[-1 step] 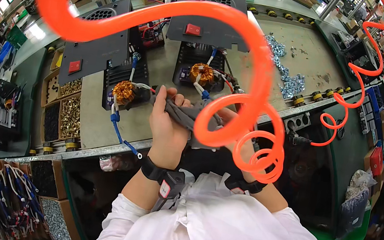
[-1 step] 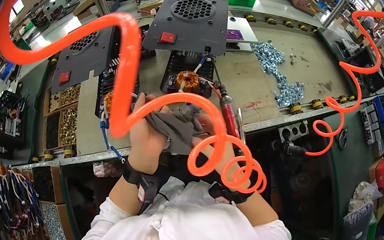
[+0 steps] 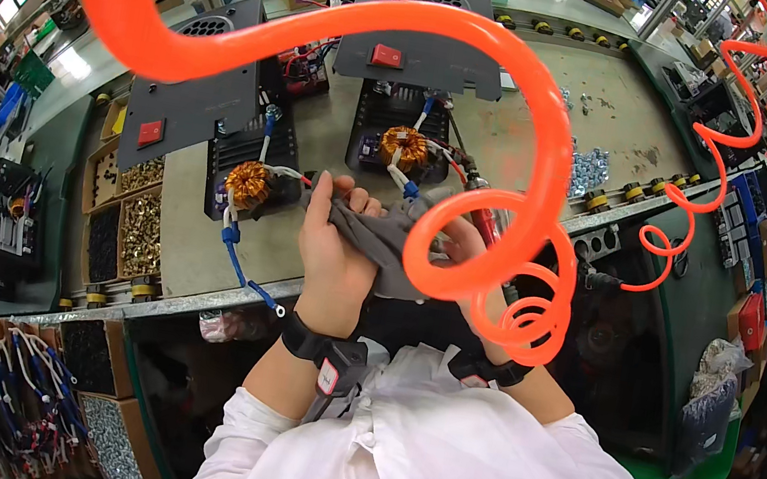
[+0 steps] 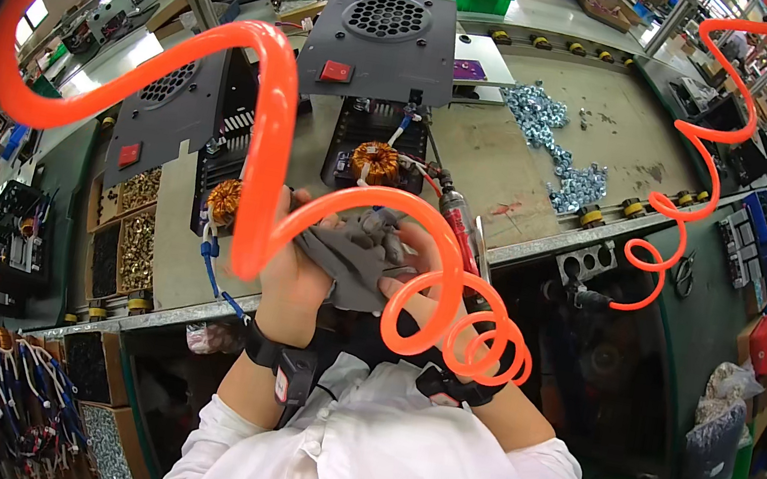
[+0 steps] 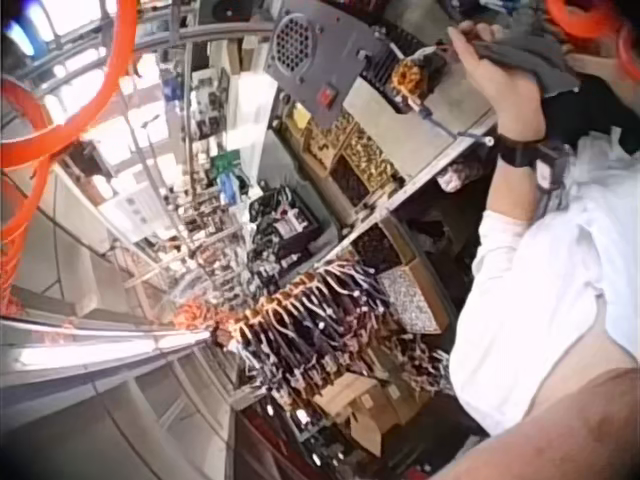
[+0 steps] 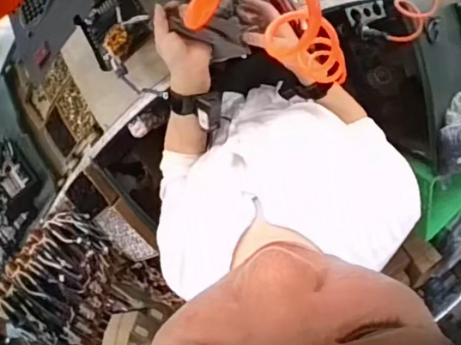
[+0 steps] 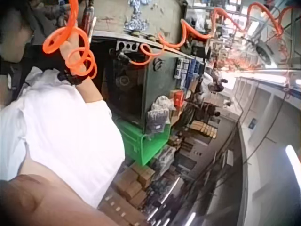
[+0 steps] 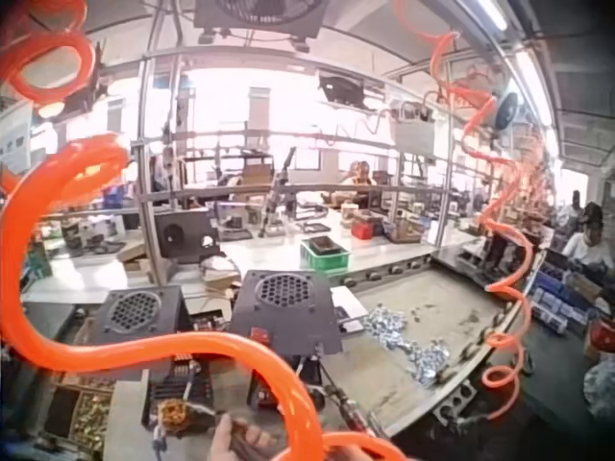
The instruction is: Assembling internal electronic components and using a pneumatic screwdriver to secure the metal enclosures.
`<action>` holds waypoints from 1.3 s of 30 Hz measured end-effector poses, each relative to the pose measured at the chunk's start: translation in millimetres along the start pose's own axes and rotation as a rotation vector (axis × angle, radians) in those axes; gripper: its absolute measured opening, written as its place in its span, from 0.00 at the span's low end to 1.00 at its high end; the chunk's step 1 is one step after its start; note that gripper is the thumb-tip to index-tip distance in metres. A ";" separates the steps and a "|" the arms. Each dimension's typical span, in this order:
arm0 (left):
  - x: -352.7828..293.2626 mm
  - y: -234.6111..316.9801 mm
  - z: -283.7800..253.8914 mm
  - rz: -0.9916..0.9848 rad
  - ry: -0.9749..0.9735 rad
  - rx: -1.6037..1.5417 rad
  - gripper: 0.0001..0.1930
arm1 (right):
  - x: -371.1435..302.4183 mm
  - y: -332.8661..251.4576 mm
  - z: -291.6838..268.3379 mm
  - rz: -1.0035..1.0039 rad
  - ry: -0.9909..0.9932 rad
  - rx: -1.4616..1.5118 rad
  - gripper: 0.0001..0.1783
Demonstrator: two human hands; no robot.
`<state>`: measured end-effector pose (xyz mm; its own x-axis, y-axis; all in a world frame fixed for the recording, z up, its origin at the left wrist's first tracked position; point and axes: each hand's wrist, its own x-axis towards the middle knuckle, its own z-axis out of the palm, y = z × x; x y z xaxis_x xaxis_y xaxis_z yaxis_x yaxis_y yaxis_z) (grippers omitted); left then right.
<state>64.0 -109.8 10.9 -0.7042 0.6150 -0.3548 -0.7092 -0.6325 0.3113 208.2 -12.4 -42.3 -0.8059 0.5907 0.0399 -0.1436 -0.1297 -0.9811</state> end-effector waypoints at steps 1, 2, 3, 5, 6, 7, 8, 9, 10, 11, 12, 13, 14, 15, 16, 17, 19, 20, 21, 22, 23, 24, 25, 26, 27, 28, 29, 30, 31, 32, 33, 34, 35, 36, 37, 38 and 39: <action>-0.8 1.5 -1.8 -0.011 -0.005 -0.017 0.13 | 1.7 5.1 6.4 -0.070 0.071 -0.013 0.30; 2.2 4.3 -11.0 0.005 0.007 -0.025 0.13 | 4.3 -9.5 5.4 0.127 -0.005 -0.110 0.34; 6.2 3.0 -18.8 -0.019 -0.101 0.043 0.14 | 9.5 -3.5 0.0 -0.051 0.019 -0.050 0.29; 9.5 2.1 -26.6 -0.044 -0.209 0.108 0.16 | 17.5 1.9 -44.5 -0.407 -0.224 -0.608 0.21; 16.6 0.4 -23.7 -0.122 -0.229 0.012 0.16 | 27.7 -7.0 -51.5 0.095 -0.194 -0.152 0.13; 21.0 -0.7 -20.9 -0.202 -0.249 -0.083 0.17 | 33.9 -13.1 -55.5 0.123 -0.116 0.043 0.11; 21.4 -0.8 -21.2 -0.150 -0.242 -0.028 0.18 | 43.7 -16.4 -71.2 0.157 -0.073 0.136 0.10; 21.2 2.1 -21.0 -0.161 -0.248 -0.030 0.18 | 54.0 -23.4 -84.4 0.189 -0.033 0.227 0.09; 20.7 6.4 -21.3 0.024 -0.226 0.101 0.17 | 59.5 -29.8 -90.9 0.185 -0.020 0.221 0.09; 21.2 8.9 -21.4 0.211 -0.202 0.229 0.16 | 64.8 -38.3 -95.7 0.180 0.021 0.239 0.11; 16.3 12.1 -18.9 0.303 -0.182 0.296 0.16 | 65.1 -44.4 -98.7 0.177 0.063 0.257 0.13; 11.7 18.0 -18.0 0.351 -0.198 0.394 0.14 | 60.3 -47.5 -99.9 0.177 0.075 0.252 0.13; 5.1 23.6 -19.0 0.346 -0.266 0.484 0.13 | 53.2 -47.4 -96.8 -0.115 -0.001 -0.037 0.13; -1.3 26.7 -18.8 0.338 -0.331 0.576 0.11 | 47.8 -45.6 -95.4 -0.403 -0.080 -0.324 0.12; -7.9 26.1 -14.1 0.331 -0.318 0.577 0.11 | 49.9 -37.0 -99.9 -0.497 -0.038 -0.511 0.13; -13.4 24.1 -8.3 0.284 -0.394 0.846 0.10 | 51.6 -31.8 -98.0 -0.479 -0.041 -0.507 0.13; -16.1 16.6 0.3 0.221 -0.513 1.234 0.12 | 54.7 -20.3 -85.8 0.154 0.154 0.449 0.13; -14.7 11.1 1.5 0.222 -0.539 1.355 0.14 | 55.4 -24.1 -71.5 0.288 0.135 0.604 0.11; -11.4 3.8 -1.5 0.450 -0.647 1.408 0.16 | 55.9 -22.7 -65.6 0.314 0.125 0.611 0.11; -9.1 -3.7 -5.1 0.681 -0.754 1.454 0.18 | 56.5 -19.2 -59.9 0.313 0.059 0.687 0.10; -11.4 -7.1 -2.6 0.669 -0.730 1.470 0.18 | 57.3 -15.8 -53.9 0.308 -0.001 0.767 0.09; -17.8 -8.6 1.9 0.711 -0.776 1.622 0.17 | 56.0 -23.0 -42.6 0.301 -0.112 0.769 0.09; -20.8 -10.5 3.1 0.746 -0.823 1.776 0.17 | 58.7 -19.9 -39.2 0.329 -0.118 0.786 0.09; -17.3 -12.5 0.7 0.784 -0.852 1.807 0.16 | 64.0 -15.4 -38.5 0.284 -0.171 0.795 0.10; -13.9 -11.9 -0.2 0.768 -0.818 1.826 0.16 | 66.3 -15.3 -32.8 0.239 -0.223 0.802 0.11; -11.7 -9.0 0.1 0.750 -0.729 1.777 0.16 | 62.2 -16.5 -20.9 0.287 0.030 0.670 0.16; -10.0 -3.8 1.2 0.741 -0.637 1.727 0.15 | 56.8 -16.8 -8.7 0.316 0.008 0.678 0.16; -6.3 2.0 2.9 0.659 -0.516 1.600 0.13 | 50.4 -16.1 0.7 0.234 0.018 0.707 0.18; -5.6 13.9 7.9 0.628 -0.441 1.518 0.12 | 44.3 -17.3 12.0 0.153 0.027 0.735 0.21; -2.2 23.9 7.4 0.575 -0.397 1.394 0.11 | 37.5 -24.4 29.8 0.087 0.098 0.598 0.21; -3.0 34.1 10.2 0.528 -0.357 1.269 0.10 | 30.2 -18.3 39.8 0.098 0.088 0.607 0.21; -15.8 44.7 13.8 0.504 -0.345 1.109 0.09 | 22.4 -8.7 47.3 -0.132 0.087 0.279 0.19; -32.6 55.1 20.0 0.483 -0.333 0.946 0.08 | 15.7 1.5 53.7 -0.363 0.081 -0.052 0.16; -42.5 63.1 21.5 0.494 -0.322 0.947 0.08 | 9.9 9.0 60.5 -0.521 0.010 -0.166 0.12; -51.4 70.3 22.3 0.563 -0.323 0.902 0.07 | 0.3 2.7 60.8 -0.592 -0.162 -0.247 0.10; -58.5 79.8 20.8 0.640 -0.324 0.859 0.06 | -5.2 -13.6 64.6 -0.633 -0.372 -0.292 0.10; -67.0 88.7 17.9 0.716 -0.322 0.817 0.05 | -15.5 -30.0 67.7 -0.423 -0.563 -0.215 0.07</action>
<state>47.7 -198.7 78.0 -0.8485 0.4024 0.3436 0.1350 -0.4632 0.8759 186.1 -71.5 -0.7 -0.8880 0.0498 0.4572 -0.4379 0.2122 -0.8736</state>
